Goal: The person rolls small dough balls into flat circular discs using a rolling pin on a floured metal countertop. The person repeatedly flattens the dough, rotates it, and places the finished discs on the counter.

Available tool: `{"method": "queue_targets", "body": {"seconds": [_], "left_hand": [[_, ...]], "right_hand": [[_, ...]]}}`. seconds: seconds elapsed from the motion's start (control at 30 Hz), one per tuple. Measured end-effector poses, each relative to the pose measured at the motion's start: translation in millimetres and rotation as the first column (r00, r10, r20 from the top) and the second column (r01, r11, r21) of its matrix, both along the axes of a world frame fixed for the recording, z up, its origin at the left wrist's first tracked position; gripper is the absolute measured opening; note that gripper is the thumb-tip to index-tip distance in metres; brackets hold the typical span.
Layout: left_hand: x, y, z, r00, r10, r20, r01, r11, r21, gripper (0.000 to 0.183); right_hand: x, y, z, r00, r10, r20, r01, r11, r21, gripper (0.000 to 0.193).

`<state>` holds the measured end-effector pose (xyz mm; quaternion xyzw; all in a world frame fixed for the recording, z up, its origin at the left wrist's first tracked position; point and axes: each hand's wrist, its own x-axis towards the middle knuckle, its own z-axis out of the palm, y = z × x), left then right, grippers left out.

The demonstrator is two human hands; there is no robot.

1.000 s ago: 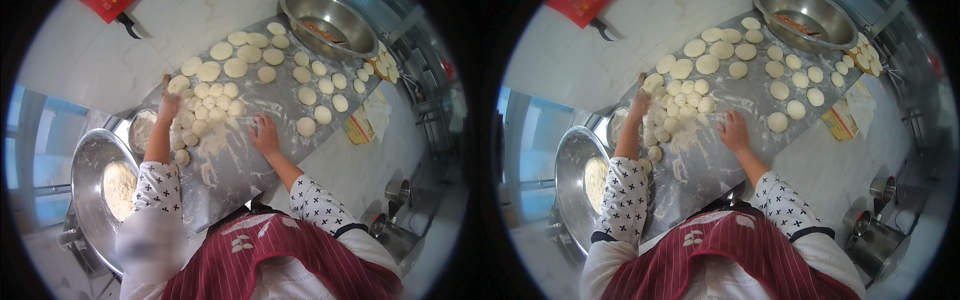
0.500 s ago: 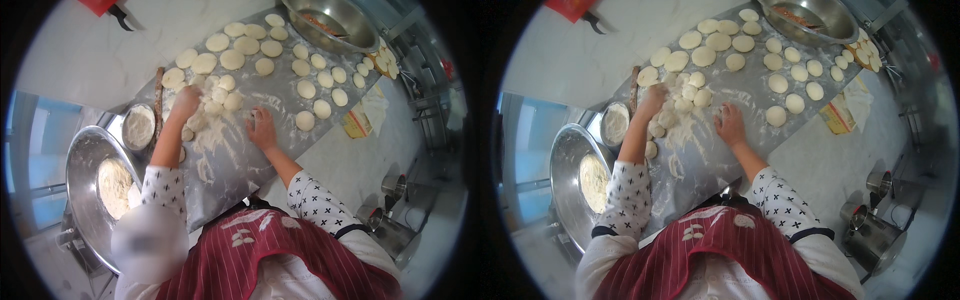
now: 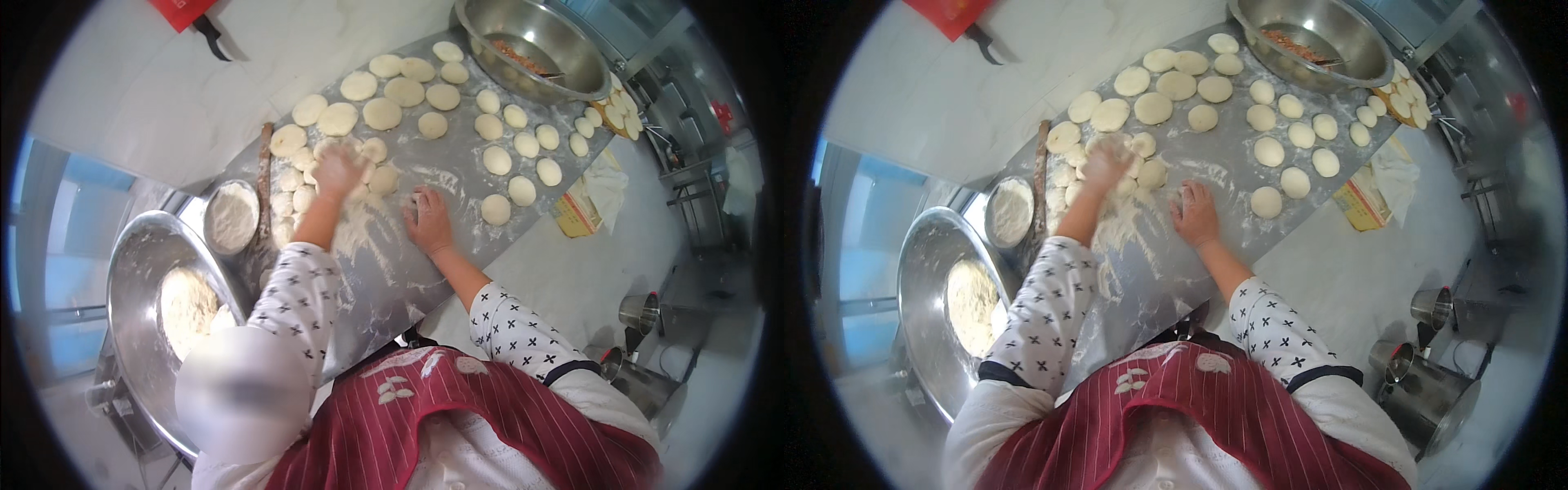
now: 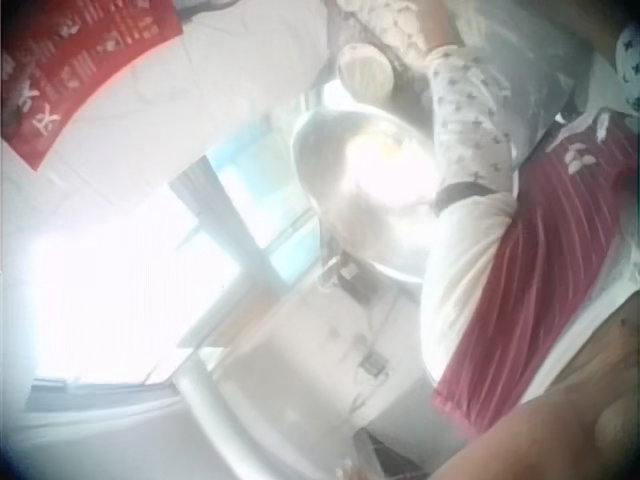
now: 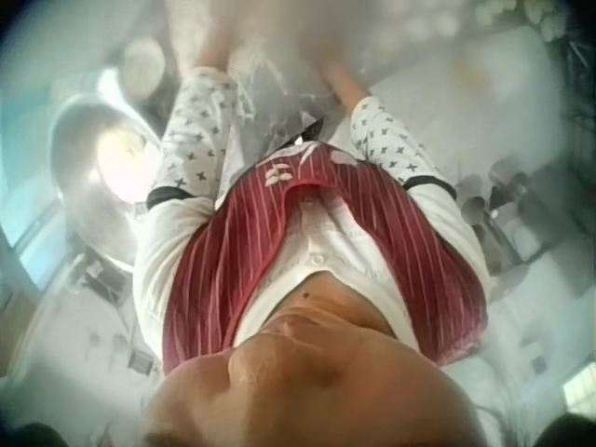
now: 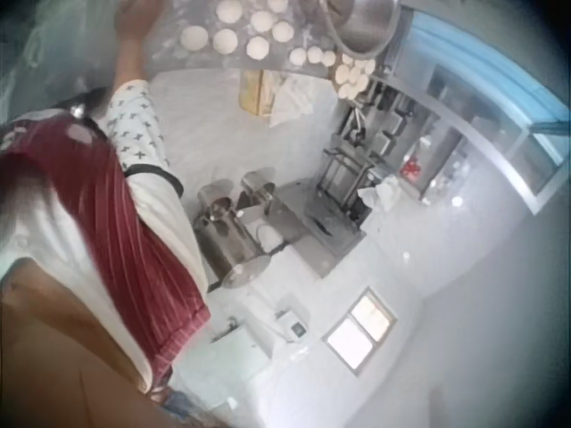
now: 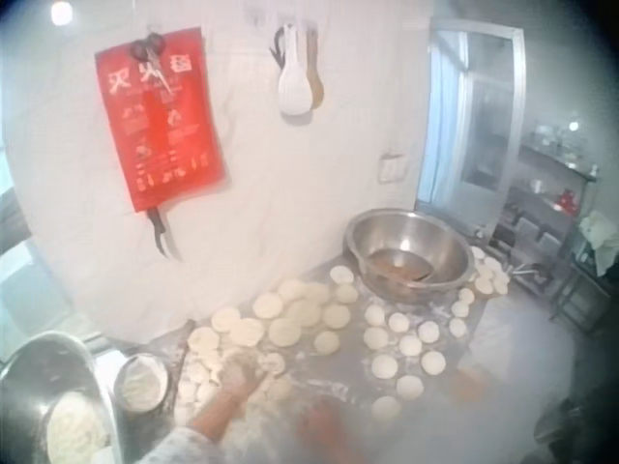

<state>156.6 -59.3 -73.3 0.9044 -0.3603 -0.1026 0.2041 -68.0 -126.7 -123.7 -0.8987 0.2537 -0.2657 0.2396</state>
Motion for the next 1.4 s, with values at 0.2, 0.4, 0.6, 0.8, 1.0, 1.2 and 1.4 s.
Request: {"method": "queue_targets", "body": {"seconds": [0.2, 0.4, 0.6, 0.8, 1.0, 1.2, 1.4], "left_hand": [[-76.8, 49.2, -25.2, 0.939, -0.106, 0.327, 0.07, 0.99, 0.122, 0.053], [-75.3, -5.6, 8.9, 0.907, -0.162, 0.39, 0.198, 0.979, -0.054, 0.047], [-45.9, -11.3, -63.0, 0.833, -0.197, 0.517, 0.175, 0.98, 0.091, 0.044], [-109.7, 11.9, -11.4, 0.954, -0.181, 0.241, 0.158, 0.981, 0.112, 0.04], [-116.0, 30.4, -48.0, 0.881, -0.302, 0.366, 0.33, 0.944, -0.016, 0.044], [-123.3, 68.8, -3.4, 0.958, -0.079, 0.274, 0.121, 0.983, -0.141, 0.046], [-168.4, 225.6, -27.8, 0.973, 0.231, -0.02, -0.23, 0.95, -0.209, 0.038]], "right_hand": [[-13.8, -6.1, -9.3, 0.995, -0.094, 0.042, 0.095, 0.995, -0.012, 0.027], [-7.8, -5.4, -11.6, 0.998, -0.056, 0.041, 0.057, 0.998, -0.015, 0.029], [-5.7, -2.4, -3.3, 0.997, -0.054, 0.046, 0.053, 0.998, 0.018, 0.023], [-7.0, -5.6, -10.9, 0.988, -0.125, 0.087, 0.119, 0.991, 0.066, 0.023], [-5.4, -7.1, -12.7, 0.993, -0.102, 0.064, 0.102, 0.995, 0.0, 0.025], [-1.9, -6.6, -15.3, 0.993, -0.099, 0.067, 0.1, 0.995, -0.004, 0.023], [0.1, -7.6, -10.3, 0.992, -0.063, 0.105, 0.065, 0.998, -0.013, 0.023]]}}
